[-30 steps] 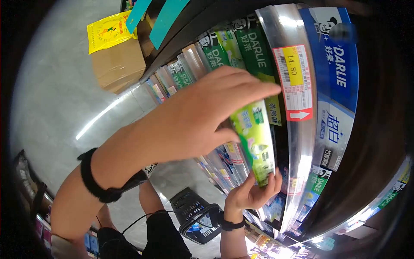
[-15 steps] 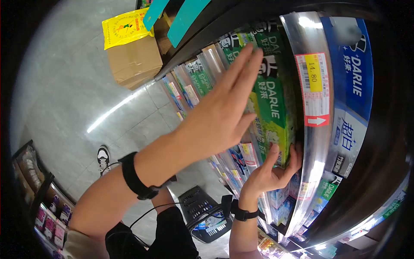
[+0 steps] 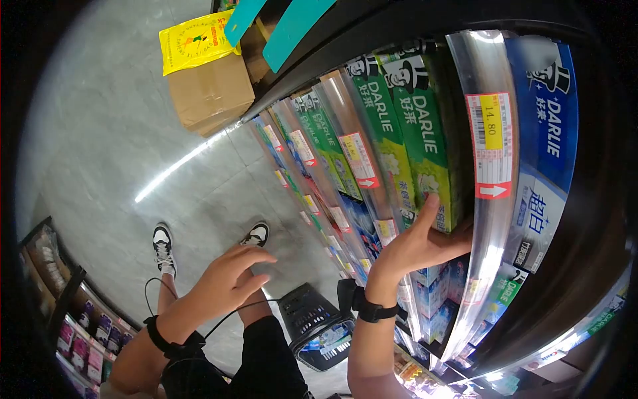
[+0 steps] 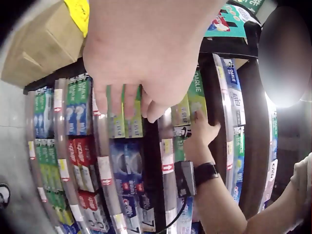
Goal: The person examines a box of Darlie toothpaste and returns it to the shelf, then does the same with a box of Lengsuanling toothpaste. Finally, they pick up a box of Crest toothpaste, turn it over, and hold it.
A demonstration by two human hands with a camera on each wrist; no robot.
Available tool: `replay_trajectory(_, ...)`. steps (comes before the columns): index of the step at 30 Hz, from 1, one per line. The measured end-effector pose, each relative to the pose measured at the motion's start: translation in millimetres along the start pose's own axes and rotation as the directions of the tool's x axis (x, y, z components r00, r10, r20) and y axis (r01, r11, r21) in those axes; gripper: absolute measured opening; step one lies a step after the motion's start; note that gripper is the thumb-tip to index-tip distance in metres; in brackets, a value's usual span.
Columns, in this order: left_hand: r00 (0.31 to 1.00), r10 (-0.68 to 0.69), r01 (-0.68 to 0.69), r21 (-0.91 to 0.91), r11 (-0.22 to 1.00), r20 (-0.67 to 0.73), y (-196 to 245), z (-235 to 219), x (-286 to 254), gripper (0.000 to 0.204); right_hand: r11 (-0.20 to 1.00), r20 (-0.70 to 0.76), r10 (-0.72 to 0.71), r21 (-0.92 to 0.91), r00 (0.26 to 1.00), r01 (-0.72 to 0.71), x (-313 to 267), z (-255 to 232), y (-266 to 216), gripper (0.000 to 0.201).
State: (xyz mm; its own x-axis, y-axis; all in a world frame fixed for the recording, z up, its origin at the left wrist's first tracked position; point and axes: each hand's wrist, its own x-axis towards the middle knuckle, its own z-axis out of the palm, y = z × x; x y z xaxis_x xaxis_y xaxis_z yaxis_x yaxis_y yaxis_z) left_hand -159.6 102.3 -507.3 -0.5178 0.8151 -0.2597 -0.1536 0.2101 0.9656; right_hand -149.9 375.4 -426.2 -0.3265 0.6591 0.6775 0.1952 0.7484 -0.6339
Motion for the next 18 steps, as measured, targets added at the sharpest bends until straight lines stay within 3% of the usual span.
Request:
replay_trajectory(2, 0.998, -0.062, 0.062, -0.069, 0.996, 0.010, -16, -4, -21, 0.029, 1.000, -0.016, -0.009, 0.022, 1.000, 0.009, 2, 3, 2, 0.066)
replay_trajectory(5, 0.992, -0.122, 0.125, -0.144, 0.982, 0.027, -33, -4, -46, 0.028, 0.980, 0.060, 0.174, 0.090, 0.983, -0.179, 4, 5, -10, 0.070)
replay_trajectory(9, 0.967, -0.242, 0.253, -0.224, 0.941, 0.076, -33, -8, -59, 0.028, 0.981, 0.078, 0.181, 0.058, 0.980, -0.186, 5, 14, -19, 0.074)
replay_trajectory(11, 0.968, -0.241, 0.249, -0.240, 0.938, 0.063, -35, -9, -60, 0.028, 0.984, 0.071, 0.179, 0.011, 0.981, -0.180, 7, 17, -22, 0.075)
replay_trajectory(18, 0.969, -0.249, 0.235, -0.272, 0.933, -0.014, -19, -21, -56, 0.026, 0.969, 0.106, 0.196, 0.132, 0.975, -0.209, 7, 15, -24, 0.072)
